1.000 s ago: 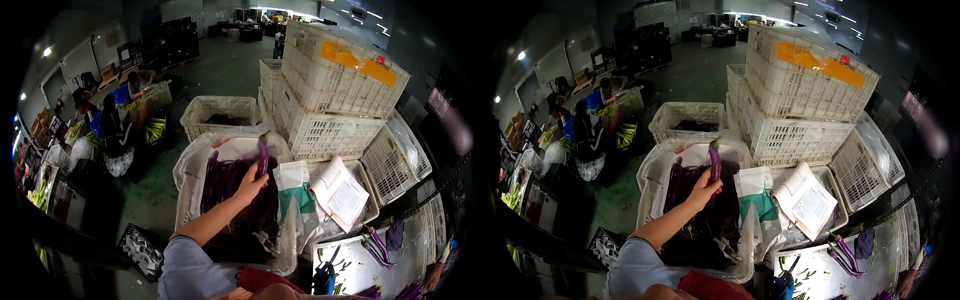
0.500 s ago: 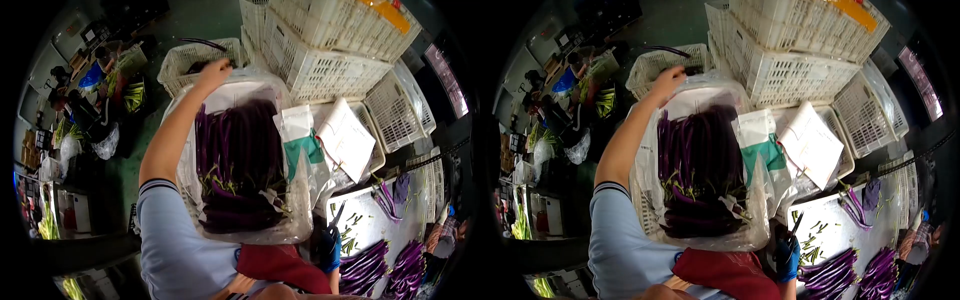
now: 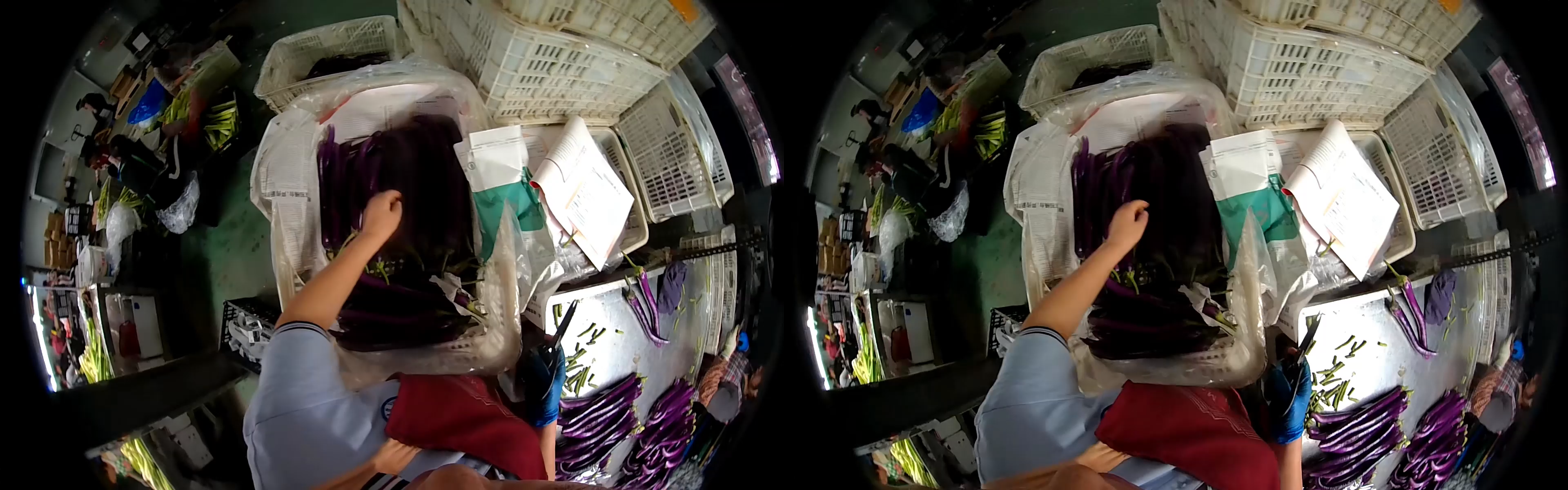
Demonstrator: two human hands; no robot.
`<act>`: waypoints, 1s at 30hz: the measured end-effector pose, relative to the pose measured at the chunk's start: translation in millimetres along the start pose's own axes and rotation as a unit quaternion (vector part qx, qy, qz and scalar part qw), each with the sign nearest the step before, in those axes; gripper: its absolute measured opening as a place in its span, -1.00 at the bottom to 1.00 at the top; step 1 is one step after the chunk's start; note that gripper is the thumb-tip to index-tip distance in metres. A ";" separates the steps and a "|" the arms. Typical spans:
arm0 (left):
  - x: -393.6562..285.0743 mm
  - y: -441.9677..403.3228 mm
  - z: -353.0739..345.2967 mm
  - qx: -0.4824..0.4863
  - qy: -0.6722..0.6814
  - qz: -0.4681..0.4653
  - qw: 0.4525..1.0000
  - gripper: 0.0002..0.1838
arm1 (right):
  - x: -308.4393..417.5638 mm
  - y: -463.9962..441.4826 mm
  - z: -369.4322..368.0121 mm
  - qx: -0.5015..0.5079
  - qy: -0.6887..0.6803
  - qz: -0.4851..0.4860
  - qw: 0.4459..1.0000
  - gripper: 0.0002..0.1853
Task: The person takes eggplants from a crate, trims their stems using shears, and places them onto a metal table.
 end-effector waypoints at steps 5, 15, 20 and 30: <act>80.6 -2.8 48.3 -0.114 -0.185 0.115 0.969 -0.73 | -1.1 2.1 -4.1 0.002 -0.004 -0.016 1.000 -0.57; 136.6 -8.9 56.3 0.080 -0.211 0.347 0.910 -0.55 | -13.4 -15.1 -12.4 0.009 -0.007 -0.039 0.999 -0.59; 118.3 -7.0 60.5 0.053 -0.177 0.269 0.945 -0.54 | -8.9 -19.8 -8.4 0.004 -0.006 -0.041 0.999 -0.58; -71.7 -19.8 229.3 -0.149 0.364 0.078 0.916 -0.77 | -14.3 -29.5 -10.4 0.013 -0.028 -0.056 0.998 -0.59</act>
Point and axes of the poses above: each hand's wrist, its own y-axis away from the middle knuckle, its own z-axis out of the back of the hand, x = y × z, the point moved 9 cm from there along -y, towards the middle knuckle
